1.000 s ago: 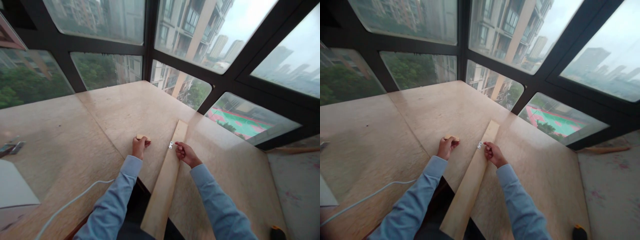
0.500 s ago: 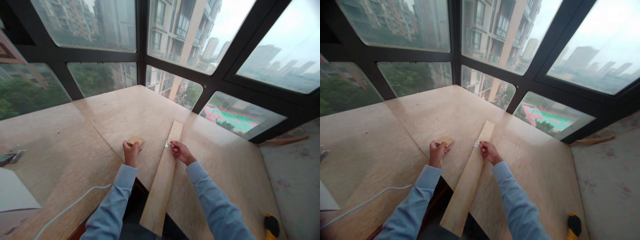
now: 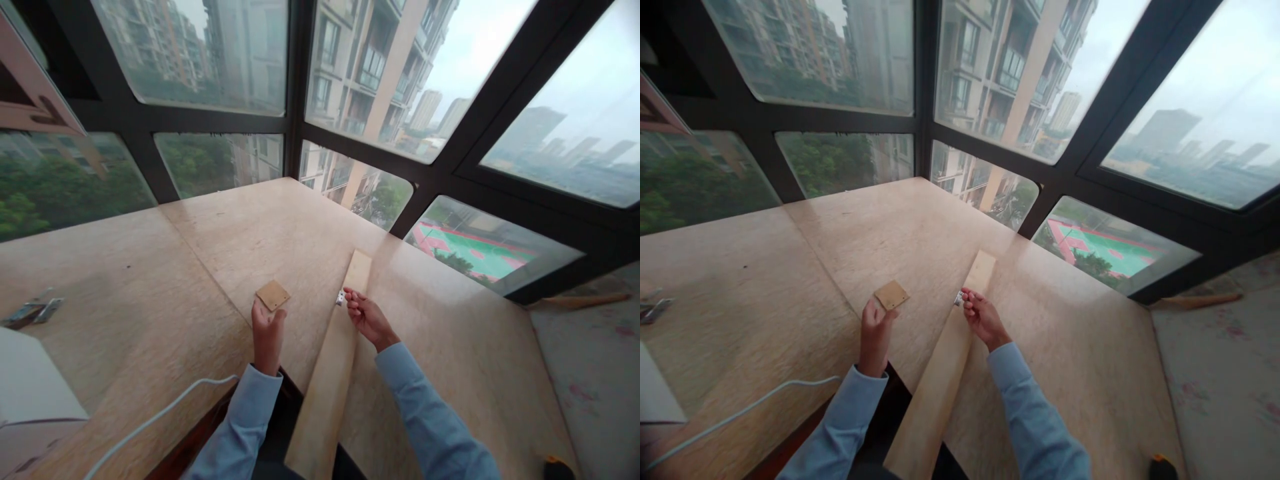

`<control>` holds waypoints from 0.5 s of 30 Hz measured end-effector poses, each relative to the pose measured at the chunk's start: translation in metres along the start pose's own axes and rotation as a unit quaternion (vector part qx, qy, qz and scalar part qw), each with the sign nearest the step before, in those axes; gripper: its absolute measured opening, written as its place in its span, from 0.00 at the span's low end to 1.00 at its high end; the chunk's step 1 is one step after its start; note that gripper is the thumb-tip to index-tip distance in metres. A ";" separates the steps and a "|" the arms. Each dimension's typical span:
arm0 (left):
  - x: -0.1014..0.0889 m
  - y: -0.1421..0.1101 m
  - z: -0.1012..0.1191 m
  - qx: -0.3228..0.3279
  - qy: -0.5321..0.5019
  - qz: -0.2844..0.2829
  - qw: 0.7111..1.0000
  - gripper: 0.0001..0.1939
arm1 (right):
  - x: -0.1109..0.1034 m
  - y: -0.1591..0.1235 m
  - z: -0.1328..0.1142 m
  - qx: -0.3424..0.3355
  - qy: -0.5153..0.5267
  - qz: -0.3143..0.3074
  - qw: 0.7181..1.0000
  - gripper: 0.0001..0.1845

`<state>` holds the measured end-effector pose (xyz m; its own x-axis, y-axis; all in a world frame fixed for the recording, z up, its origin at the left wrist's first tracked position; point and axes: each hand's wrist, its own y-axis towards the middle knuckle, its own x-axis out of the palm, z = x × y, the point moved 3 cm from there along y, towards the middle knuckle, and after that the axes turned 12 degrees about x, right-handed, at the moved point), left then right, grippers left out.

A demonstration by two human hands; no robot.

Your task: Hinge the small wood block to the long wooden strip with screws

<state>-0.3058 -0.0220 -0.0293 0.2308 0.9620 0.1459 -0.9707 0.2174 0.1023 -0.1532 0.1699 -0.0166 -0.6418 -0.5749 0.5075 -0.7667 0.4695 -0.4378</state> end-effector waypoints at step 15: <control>0.022 -0.051 -0.016 0.335 0.237 -0.115 0.905 0.12 | 0.093 0.125 -0.020 0.027 -0.624 0.103 0.774 0.11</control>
<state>-0.2526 -0.0089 -0.0470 0.2130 0.9016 -0.3764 -0.6051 0.4242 0.6738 -0.3090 0.1887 -0.0094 -0.2119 -0.7070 -0.6747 -0.6272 0.6278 -0.4610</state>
